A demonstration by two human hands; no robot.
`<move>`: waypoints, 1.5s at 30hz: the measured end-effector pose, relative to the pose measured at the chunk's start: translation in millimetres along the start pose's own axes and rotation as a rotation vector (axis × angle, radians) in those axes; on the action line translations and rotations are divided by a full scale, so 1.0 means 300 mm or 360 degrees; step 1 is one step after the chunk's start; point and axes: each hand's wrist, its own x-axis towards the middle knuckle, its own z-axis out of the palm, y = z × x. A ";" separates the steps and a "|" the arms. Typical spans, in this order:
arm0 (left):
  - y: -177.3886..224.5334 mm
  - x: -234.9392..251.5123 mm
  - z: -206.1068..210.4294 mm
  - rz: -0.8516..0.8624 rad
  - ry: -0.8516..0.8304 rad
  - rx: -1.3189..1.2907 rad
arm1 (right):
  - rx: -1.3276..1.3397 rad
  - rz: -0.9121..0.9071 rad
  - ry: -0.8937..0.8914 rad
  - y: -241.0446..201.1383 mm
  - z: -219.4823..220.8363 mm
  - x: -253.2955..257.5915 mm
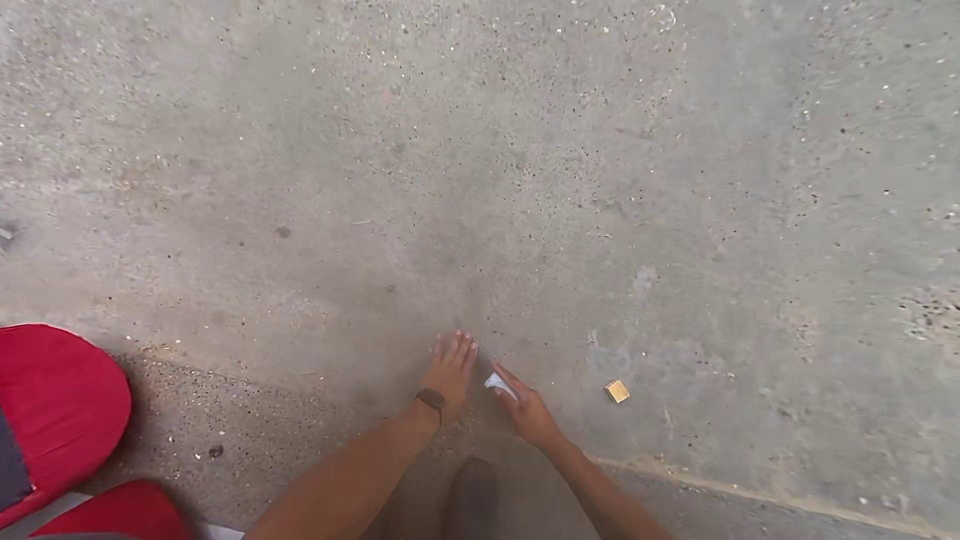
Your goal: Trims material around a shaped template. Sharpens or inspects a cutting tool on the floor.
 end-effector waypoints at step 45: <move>-0.122 0.369 -0.325 0.0048 -0.0218 0.0341 | -0.0679 0.0033 0.0213 -0.222 -0.238 0.315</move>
